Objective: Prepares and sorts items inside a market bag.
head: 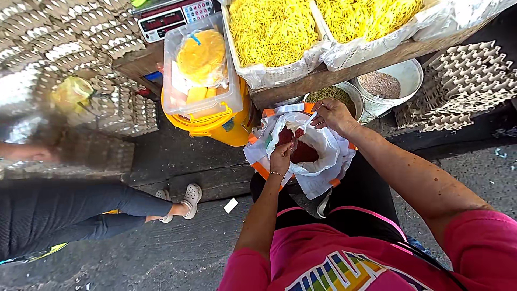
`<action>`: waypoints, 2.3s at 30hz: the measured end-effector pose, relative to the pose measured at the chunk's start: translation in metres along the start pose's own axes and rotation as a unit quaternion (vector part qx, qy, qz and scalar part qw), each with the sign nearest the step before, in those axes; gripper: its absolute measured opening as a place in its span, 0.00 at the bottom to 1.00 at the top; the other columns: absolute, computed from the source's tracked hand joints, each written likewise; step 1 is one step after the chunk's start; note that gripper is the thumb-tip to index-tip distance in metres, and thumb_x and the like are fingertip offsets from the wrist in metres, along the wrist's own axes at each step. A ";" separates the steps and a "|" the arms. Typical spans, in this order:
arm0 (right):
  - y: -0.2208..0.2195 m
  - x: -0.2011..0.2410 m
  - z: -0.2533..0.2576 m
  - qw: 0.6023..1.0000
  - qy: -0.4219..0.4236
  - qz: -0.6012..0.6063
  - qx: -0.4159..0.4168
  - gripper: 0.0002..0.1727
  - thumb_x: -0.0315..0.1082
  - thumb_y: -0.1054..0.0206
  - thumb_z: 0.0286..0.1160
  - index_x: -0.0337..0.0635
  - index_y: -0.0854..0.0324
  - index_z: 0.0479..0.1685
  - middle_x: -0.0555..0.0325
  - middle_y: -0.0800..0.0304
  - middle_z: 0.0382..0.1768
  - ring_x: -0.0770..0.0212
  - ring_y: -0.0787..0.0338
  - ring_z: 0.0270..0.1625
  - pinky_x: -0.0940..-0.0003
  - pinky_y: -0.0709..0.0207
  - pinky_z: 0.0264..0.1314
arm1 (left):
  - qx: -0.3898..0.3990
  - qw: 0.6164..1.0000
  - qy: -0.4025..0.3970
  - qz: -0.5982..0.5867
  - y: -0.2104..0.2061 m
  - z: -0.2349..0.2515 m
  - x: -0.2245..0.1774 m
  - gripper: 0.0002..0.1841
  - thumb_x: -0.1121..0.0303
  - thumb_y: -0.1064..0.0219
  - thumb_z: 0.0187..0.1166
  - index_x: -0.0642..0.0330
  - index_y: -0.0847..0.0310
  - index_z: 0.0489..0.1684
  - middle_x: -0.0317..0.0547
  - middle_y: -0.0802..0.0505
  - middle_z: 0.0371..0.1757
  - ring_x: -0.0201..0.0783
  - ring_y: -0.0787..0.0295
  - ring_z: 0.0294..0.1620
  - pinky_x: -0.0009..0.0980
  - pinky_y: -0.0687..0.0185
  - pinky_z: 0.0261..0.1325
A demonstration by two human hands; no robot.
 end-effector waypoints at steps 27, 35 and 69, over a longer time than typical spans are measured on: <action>-0.030 0.027 -0.031 0.924 0.209 -0.311 0.073 0.15 0.33 0.45 0.90 0.38 0.15 0.61 0.43 0.05 0.42 0.43 0.05 0.47 0.38 0.16 0.57 | 0.017 0.999 0.012 -0.035 -0.001 -0.006 0.007 0.15 0.65 0.38 0.89 0.59 0.13 0.67 0.50 0.06 0.62 0.43 0.09 0.62 0.48 0.19 0.72; -0.025 0.019 -0.029 0.927 0.190 -0.322 0.015 0.19 0.31 0.50 0.90 0.37 0.18 0.69 0.42 0.10 0.62 0.47 0.10 0.66 0.47 0.21 0.74 | -0.028 0.993 0.006 -0.114 -0.003 0.008 0.006 0.15 0.75 0.38 0.85 0.74 0.14 0.62 0.62 0.07 0.60 0.47 0.09 0.64 0.43 0.21 0.76; -0.074 0.002 -0.058 0.853 0.128 -0.493 0.115 0.16 0.31 0.38 0.83 0.34 0.19 0.65 0.35 0.12 0.60 0.35 0.13 0.67 0.34 0.23 0.68 | 0.010 0.990 -0.049 -0.131 0.008 -0.004 -0.025 0.18 0.74 0.30 0.80 0.71 0.16 0.67 0.59 0.09 0.65 0.47 0.12 0.69 0.44 0.23 0.78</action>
Point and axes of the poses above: each hand's wrist, its own z-axis towards the middle knuckle, its own y-axis out of the back of the hand, x = y × z, the point moved 4 cm from there along z, towards the middle knuckle
